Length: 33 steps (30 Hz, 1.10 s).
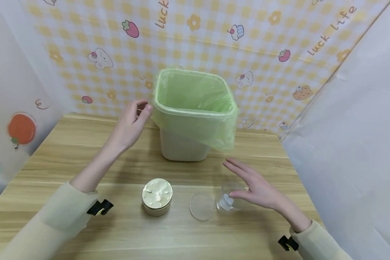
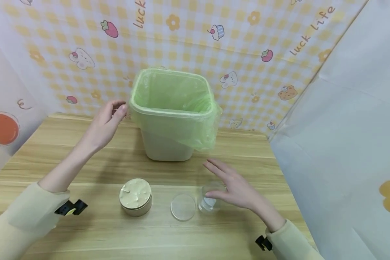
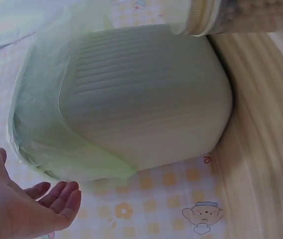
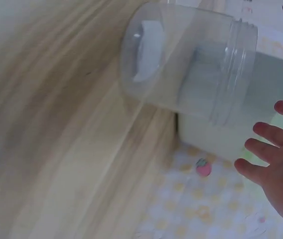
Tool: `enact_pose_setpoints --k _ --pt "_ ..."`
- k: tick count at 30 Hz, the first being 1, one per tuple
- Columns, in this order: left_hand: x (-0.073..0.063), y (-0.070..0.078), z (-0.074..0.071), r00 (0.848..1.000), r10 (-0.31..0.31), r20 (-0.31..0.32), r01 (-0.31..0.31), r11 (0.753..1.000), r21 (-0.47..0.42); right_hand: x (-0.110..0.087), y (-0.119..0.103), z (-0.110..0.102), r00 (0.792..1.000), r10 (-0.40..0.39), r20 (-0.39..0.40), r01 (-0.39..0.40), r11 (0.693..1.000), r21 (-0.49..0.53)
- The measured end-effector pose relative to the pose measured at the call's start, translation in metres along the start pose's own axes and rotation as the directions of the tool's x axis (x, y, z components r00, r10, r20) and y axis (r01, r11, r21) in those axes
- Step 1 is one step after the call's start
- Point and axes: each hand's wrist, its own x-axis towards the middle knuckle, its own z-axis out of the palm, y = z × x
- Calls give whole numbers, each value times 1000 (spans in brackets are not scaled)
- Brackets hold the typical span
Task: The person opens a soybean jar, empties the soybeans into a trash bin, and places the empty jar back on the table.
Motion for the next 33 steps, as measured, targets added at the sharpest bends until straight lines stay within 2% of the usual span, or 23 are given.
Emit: enact_pose_setpoints --k 3,5,10,14,17,20,21,23,27,30,33 --pt "-13 -2 -4 999 15 44 -18 997 74 10 -8 -1 998 -70 7 70 994 -89" --pt "-22 -3 -6 997 3 80 -14 991 131 16 -12 0 994 -113 12 113 984 -134" --pt "-42 -2 -7 989 6 145 -43 966 253 28 -23 -2 976 -213 35 216 951 -222" --pt "-56 -2 -3 976 79 204 -147 927 346 37 -31 -3 961 -271 54 276 921 -275" --pt "-66 -1 1 949 179 261 -277 868 412 43 -37 -5 950 -304 67 309 900 -306" --pt "-75 -2 3 906 283 316 -405 797 449 48 -43 -7 943 -324 74 330 884 -331" --pt "-78 -2 3 894 300 332 -432 773 464 50 -45 -7 941 -332 74 337 880 -336" --pt "-84 -3 3 874 321 364 -473 730 493 52 -48 -8 936 -343 76 347 872 -345" --pt "-93 -4 3 846 334 416 -526 653 545 55 -52 -8 928 -363 83 368 861 -351" --pt "-98 -6 2 814 377 441 -578 591 562 57 -54 -7 924 -372 89 379 855 -353" --pt "-102 -8 2 786 420 453 -618 543 569 58 -56 -6 919 -383 91 389 848 -359"
